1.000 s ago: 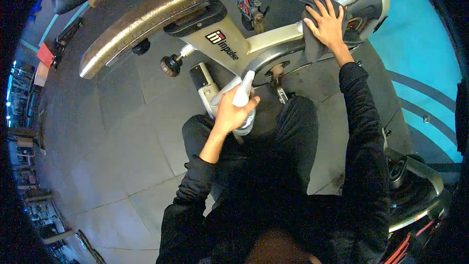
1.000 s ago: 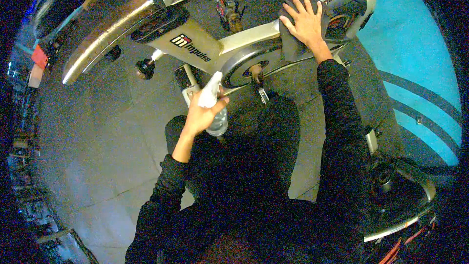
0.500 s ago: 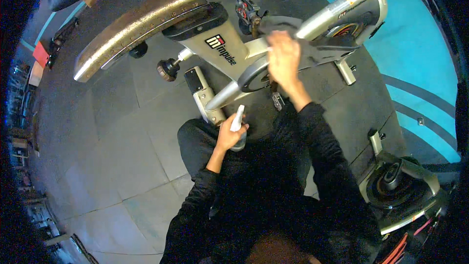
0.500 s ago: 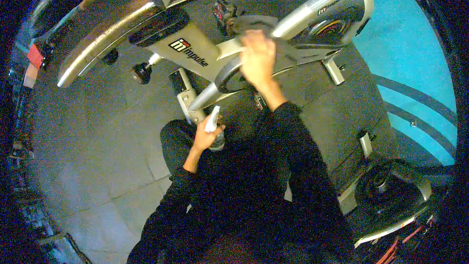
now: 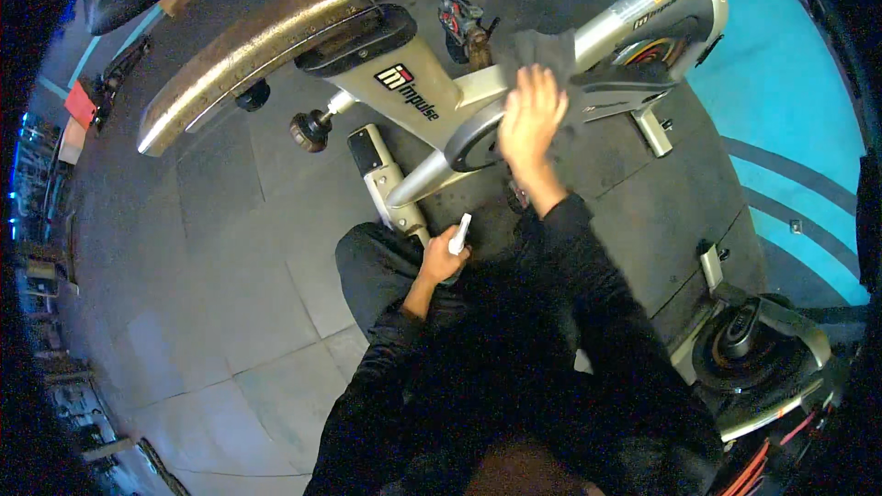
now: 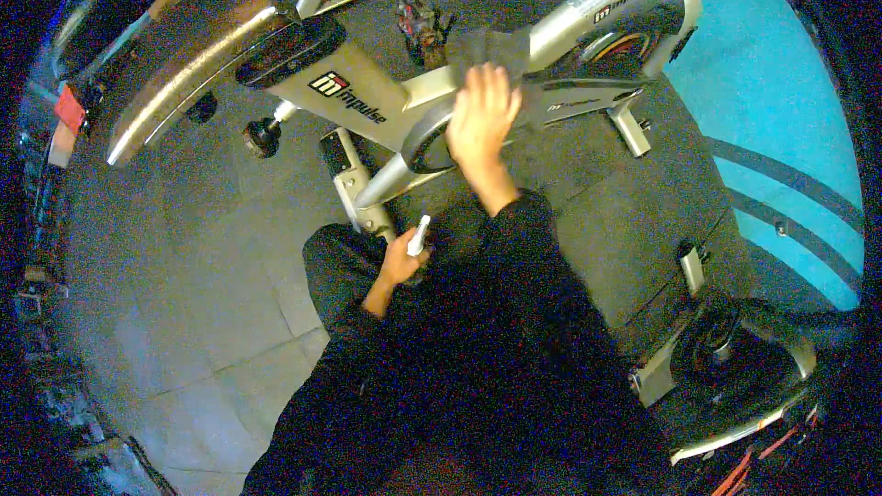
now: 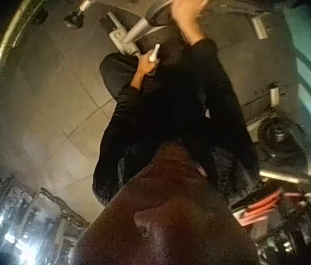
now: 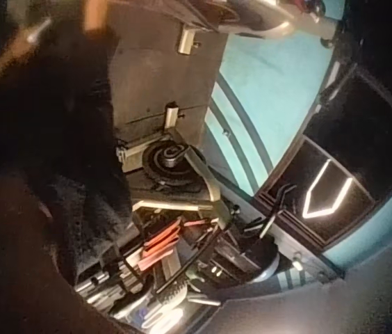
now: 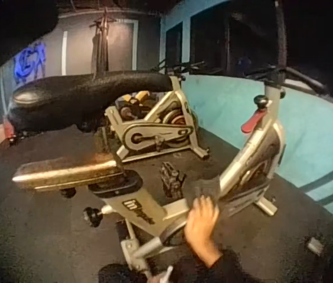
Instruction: The person wipes the seat, handlebars, and frame of a stationary bike using a cloth and a spray bottle.
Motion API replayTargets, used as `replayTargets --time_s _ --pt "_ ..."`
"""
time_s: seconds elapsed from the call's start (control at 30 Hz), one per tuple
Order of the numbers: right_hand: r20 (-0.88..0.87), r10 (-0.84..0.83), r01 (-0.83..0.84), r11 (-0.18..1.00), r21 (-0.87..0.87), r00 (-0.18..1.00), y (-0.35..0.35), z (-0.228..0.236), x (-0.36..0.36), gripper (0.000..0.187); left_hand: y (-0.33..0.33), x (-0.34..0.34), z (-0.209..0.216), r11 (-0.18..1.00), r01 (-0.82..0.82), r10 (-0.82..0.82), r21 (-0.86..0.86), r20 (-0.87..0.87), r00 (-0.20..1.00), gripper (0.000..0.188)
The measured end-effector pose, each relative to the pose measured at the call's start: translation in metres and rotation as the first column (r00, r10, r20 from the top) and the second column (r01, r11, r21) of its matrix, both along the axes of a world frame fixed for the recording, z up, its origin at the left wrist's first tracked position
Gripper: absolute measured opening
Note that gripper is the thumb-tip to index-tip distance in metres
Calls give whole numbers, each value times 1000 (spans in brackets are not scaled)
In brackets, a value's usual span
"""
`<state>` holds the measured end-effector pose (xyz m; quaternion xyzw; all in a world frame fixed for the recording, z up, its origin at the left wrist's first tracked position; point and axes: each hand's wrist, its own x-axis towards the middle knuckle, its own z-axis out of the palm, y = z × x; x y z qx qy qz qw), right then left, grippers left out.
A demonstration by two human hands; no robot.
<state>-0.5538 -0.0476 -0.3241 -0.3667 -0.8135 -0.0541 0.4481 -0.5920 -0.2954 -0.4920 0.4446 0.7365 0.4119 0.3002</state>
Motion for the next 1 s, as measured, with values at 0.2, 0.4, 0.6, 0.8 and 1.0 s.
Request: replayTargets --time_s 0.2,0.4,0.6,0.8,1.0 --pt "474 507 -584 812 17 719 -19 -15 35 23 -3 0 4 990 33 -42 -140 -62 997 52" --pt "-117 -133 132 991 -12 984 80 -12 58 27 -2 2 -2 990 77 -75 -116 19 997 52" --pt "51 328 -321 941 -104 943 -57 2 -7 51 -18 -9 -11 994 -22 17 -104 -47 999 60" --pt "325 422 -417 905 -90 846 -19 18 28 54 -6 -1 -10 995 -3 4 -96 13 1000 45" --pt "489 -80 -63 961 270 869 176 111 99 46 -1 3 -10 999 30 -31 -36 -15 999 41"
